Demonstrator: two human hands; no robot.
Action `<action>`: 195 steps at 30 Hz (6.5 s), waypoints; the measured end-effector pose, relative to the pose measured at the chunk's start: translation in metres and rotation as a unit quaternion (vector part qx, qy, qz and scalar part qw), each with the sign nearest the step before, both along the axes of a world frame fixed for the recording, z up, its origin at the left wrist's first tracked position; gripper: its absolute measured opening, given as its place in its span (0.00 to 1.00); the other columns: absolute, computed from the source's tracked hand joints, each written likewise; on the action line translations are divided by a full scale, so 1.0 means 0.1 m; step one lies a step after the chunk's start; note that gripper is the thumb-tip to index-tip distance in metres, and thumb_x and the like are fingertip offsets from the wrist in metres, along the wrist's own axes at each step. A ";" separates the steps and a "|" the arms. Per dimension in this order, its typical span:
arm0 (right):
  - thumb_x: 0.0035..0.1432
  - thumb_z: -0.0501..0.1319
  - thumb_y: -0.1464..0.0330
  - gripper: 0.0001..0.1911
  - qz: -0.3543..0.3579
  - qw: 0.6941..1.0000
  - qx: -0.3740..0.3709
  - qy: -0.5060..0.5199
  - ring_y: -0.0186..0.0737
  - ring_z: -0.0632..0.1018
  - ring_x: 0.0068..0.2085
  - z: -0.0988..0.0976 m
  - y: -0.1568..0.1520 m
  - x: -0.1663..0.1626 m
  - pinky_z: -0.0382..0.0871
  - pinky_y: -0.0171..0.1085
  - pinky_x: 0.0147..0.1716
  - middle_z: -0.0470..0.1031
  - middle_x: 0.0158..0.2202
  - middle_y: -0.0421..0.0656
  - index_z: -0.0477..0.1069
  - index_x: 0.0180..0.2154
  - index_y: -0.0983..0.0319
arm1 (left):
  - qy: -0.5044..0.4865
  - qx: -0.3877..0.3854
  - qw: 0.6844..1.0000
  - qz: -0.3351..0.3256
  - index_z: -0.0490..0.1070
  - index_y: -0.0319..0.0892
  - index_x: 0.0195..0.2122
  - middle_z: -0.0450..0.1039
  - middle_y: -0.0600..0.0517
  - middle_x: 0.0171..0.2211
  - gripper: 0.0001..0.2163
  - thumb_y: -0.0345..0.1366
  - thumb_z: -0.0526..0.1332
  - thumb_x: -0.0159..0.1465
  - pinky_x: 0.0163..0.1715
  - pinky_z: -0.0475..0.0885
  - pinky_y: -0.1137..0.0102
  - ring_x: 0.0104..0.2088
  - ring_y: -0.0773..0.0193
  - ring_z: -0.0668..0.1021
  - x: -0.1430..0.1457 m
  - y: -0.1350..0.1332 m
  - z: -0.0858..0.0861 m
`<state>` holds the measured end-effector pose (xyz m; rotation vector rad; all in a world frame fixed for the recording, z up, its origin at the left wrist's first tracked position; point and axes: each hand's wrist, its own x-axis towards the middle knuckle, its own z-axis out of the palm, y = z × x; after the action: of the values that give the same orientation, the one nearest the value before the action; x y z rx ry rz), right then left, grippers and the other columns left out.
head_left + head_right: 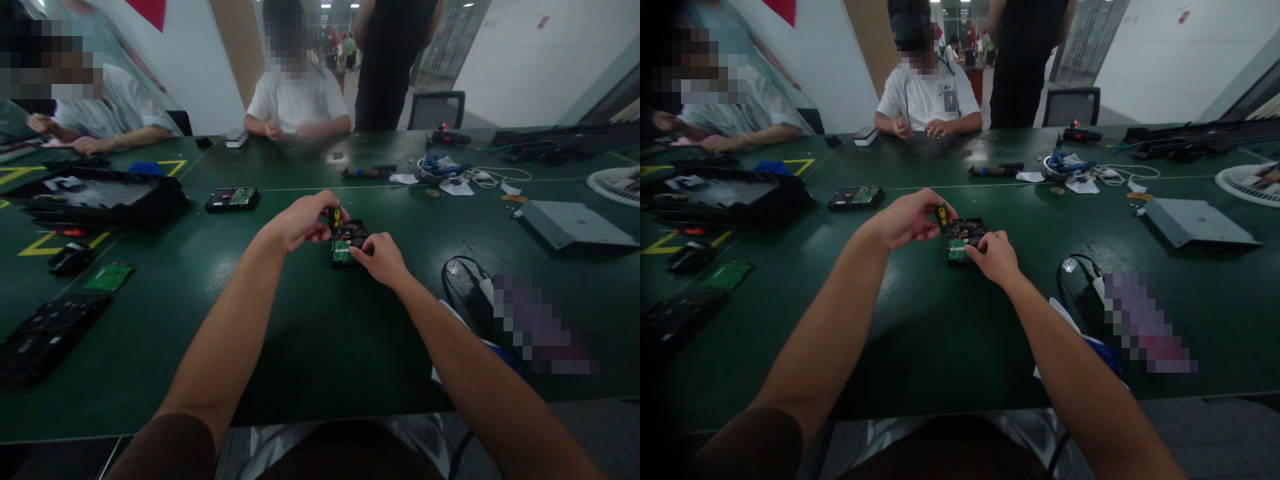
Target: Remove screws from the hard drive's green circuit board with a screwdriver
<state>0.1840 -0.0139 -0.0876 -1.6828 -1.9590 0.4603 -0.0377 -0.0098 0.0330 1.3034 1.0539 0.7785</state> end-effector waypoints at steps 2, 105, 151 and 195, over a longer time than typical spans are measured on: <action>0.63 0.67 0.51 0.18 0.001 1.000 0.001 0.002 0.48 0.76 0.45 0.00 0.00 0.00 0.71 0.47 0.43 0.71 0.47 0.49 0.73 0.36 0.59 | -0.010 -0.007 1.000 -0.011 0.77 0.37 0.41 0.79 0.43 0.39 0.16 0.45 0.58 0.64 0.14 0.55 0.72 0.19 0.69 0.71 0.00 -0.02 0.01; 0.63 0.67 0.50 0.19 0.006 1.000 -0.002 0.000 0.46 0.76 0.43 -0.01 0.01 0.01 0.70 0.44 0.42 0.70 0.46 0.48 0.73 0.36 0.59 | 0.036 0.017 0.999 -0.022 0.79 0.37 0.42 0.80 0.45 0.37 0.12 0.39 0.62 0.65 0.25 0.74 0.72 0.27 0.64 0.83 0.02 -0.05 0.06; 0.63 0.67 0.50 0.18 0.001 1.000 -0.025 0.019 0.45 0.75 0.41 0.05 -0.05 -0.01 0.72 0.45 0.40 0.70 0.49 0.49 0.72 0.37 0.59 | -0.007 -0.007 1.000 0.028 0.76 0.38 0.39 0.80 0.42 0.42 0.12 0.42 0.63 0.62 0.20 0.74 0.71 0.25 0.61 0.83 0.08 -0.07 0.05; 0.63 0.66 0.49 0.19 0.005 1.000 -0.001 -0.003 0.48 0.76 0.44 -0.02 0.02 0.02 0.70 0.45 0.43 0.70 0.46 0.49 0.72 0.35 0.58 | 0.016 0.016 1.000 0.014 0.73 0.42 0.36 0.80 0.44 0.38 0.11 0.45 0.65 0.63 0.22 0.73 0.69 0.25 0.59 0.83 0.06 -0.04 0.00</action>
<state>0.1858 -0.0117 -0.0900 -1.6782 -1.9731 0.4598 -0.0315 -0.0142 0.0329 1.3338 1.0908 0.8017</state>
